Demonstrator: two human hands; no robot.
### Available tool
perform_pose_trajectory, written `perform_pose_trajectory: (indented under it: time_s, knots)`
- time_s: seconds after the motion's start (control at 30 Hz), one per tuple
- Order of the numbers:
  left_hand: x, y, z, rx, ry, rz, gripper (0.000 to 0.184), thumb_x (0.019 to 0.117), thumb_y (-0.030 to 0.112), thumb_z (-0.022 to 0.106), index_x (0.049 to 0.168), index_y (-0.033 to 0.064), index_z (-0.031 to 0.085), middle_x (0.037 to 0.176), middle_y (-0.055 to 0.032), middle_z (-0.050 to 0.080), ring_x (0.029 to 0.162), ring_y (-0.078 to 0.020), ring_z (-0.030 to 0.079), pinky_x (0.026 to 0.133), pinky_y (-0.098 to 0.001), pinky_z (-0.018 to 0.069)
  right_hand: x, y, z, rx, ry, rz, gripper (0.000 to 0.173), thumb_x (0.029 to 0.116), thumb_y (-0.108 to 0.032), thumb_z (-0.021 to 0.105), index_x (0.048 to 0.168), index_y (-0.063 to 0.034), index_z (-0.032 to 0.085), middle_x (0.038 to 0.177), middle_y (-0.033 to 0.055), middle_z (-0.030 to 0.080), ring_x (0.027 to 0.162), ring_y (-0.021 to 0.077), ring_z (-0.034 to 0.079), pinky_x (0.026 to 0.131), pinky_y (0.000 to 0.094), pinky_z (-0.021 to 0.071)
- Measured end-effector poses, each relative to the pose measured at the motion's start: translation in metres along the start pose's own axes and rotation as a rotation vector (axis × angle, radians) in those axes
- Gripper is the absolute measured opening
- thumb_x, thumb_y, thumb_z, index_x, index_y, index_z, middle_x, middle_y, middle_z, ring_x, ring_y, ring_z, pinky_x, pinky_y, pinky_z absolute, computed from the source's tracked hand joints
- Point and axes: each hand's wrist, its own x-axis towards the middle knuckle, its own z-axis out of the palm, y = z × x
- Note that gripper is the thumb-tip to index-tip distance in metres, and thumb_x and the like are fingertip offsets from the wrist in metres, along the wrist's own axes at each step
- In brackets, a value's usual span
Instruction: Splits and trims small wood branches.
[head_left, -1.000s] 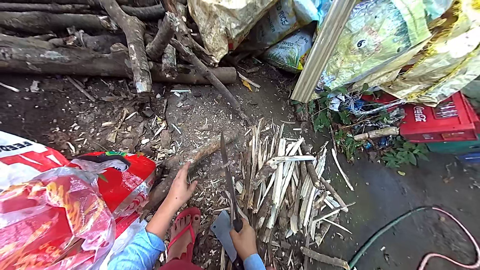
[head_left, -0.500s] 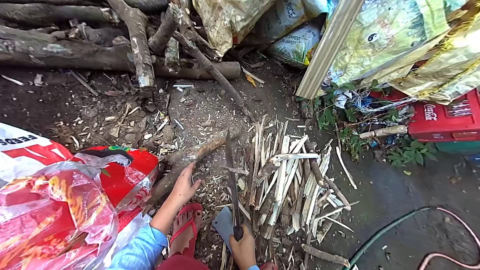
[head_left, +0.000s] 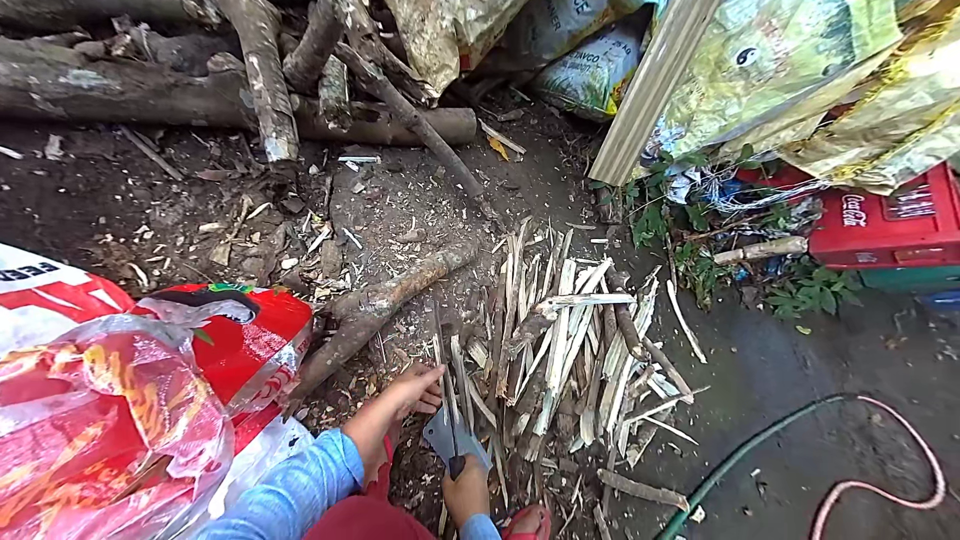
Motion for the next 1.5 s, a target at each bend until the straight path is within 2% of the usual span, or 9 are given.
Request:
perform_pose_trajectory:
  time_s: [0.17, 0.27, 0.6, 0.9, 1.0, 1.07, 1.23, 1.33, 1.5]
  knots:
    - [0.021, -0.01, 0.014, 0.285, 0.046, -0.033, 0.053, 0.1023, 0.03, 0.067, 0.137, -0.0043, 0.046, 0.104, -0.0168, 0.064, 0.079, -0.0196, 0.067, 0.076, -0.0354, 0.0582, 0.0, 0.001, 0.0, 0.027, -0.016, -0.027, 0.048, 0.0972, -0.022, 0.066, 0.137, 0.0007, 0.055, 0.12, 0.0231, 0.07, 0.116, 0.0365, 0.068, 0.101, 0.0544, 0.0521]
    - [0.026, -0.014, 0.013, 0.373, 0.045, -0.023, 0.054, 0.103, 0.034, 0.065, 0.137, -0.004, 0.048, 0.111, -0.0205, 0.063, 0.083, -0.0229, 0.067, 0.08, -0.0384, 0.0574, 0.001, 0.004, -0.002, 0.071, -0.025, -0.05, 0.046, 0.0959, -0.02, 0.068, 0.134, 0.0022, 0.057, 0.117, 0.0235, 0.07, 0.113, 0.0369, 0.068, 0.099, 0.0547, 0.052]
    - [0.026, -0.021, 0.015, 0.023, -0.076, -0.067, 0.042, 0.1078, 0.022, 0.057, 0.138, -0.0031, 0.043, 0.122, -0.0201, 0.058, 0.097, -0.0213, 0.064, 0.087, -0.036, 0.0548, -0.001, 0.002, -0.007, 0.05, -0.021, -0.045, 0.046, 0.0967, -0.022, 0.068, 0.135, 0.0005, 0.056, 0.119, 0.0228, 0.07, 0.114, 0.0363, 0.068, 0.1, 0.0544, 0.052]
    - [0.005, 0.019, 0.014, -0.281, -0.007, -0.059, 0.018, 0.1066, 0.012, 0.056, 0.119, -0.0002, 0.052, 0.081, -0.0043, 0.054, 0.063, -0.0101, 0.056, 0.065, -0.0245, 0.054, -0.006, -0.005, -0.021, -0.027, 0.021, -0.019, 0.045, 0.0986, -0.026, 0.066, 0.136, -0.0024, 0.057, 0.12, 0.0211, 0.071, 0.116, 0.0351, 0.069, 0.1, 0.0544, 0.0526]
    - [-0.004, 0.044, 0.009, -0.542, 0.035, -0.065, 0.012, 0.1078, 0.015, 0.053, 0.109, 0.0034, 0.054, 0.075, -0.0027, 0.056, 0.059, -0.009, 0.059, 0.06, -0.0221, 0.0568, -0.003, -0.008, -0.02, -0.027, 0.039, -0.02, 0.044, 0.099, -0.028, 0.066, 0.135, -0.0042, 0.058, 0.118, 0.0195, 0.072, 0.115, 0.0346, 0.07, 0.099, 0.0543, 0.0531]
    - [-0.008, 0.054, 0.004, -0.585, 0.052, -0.005, 0.014, 0.1085, 0.013, 0.051, 0.117, 0.0021, 0.051, 0.078, -0.0058, 0.061, 0.064, -0.0122, 0.065, 0.063, -0.0256, 0.0596, -0.002, -0.01, -0.019, -0.035, 0.04, -0.018, 0.044, 0.099, -0.028, 0.065, 0.137, -0.0052, 0.058, 0.119, 0.0191, 0.072, 0.115, 0.0343, 0.07, 0.099, 0.0542, 0.0532]
    - [-0.008, 0.053, -0.008, -0.216, -0.072, 0.302, 0.05, 0.1027, 0.001, 0.049, 0.149, -0.0004, 0.031, 0.106, -0.0142, 0.064, 0.087, -0.0196, 0.07, 0.084, -0.0358, 0.059, 0.0, -0.012, -0.022, -0.008, 0.045, -0.034, 0.048, 0.0976, -0.025, 0.066, 0.138, -0.0014, 0.056, 0.122, 0.0213, 0.071, 0.117, 0.0358, 0.068, 0.101, 0.0547, 0.0522]
    - [0.0, 0.052, -0.011, 0.419, -0.013, 0.502, 0.05, 0.0998, 0.014, 0.065, 0.143, -0.0037, 0.048, 0.11, -0.017, 0.065, 0.092, -0.0208, 0.065, 0.089, -0.0369, 0.0542, -0.002, -0.013, -0.023, -0.026, 0.041, -0.037, 0.049, 0.0974, -0.026, 0.067, 0.138, -0.0012, 0.056, 0.123, 0.0213, 0.07, 0.119, 0.0355, 0.068, 0.102, 0.054, 0.052]
    - [0.008, 0.069, -0.019, 0.81, 0.2, 0.686, 0.031, 0.109, 0.011, 0.045, 0.127, -0.0074, 0.063, 0.132, -0.0271, 0.063, 0.128, -0.0368, 0.059, 0.114, -0.0456, 0.0422, 0.01, -0.001, -0.033, 0.14, -0.069, -0.131, 0.052, 0.0936, -0.02, 0.073, 0.136, 0.0038, 0.056, 0.114, 0.0241, 0.07, 0.106, 0.035, 0.069, 0.097, 0.0525, 0.0533]
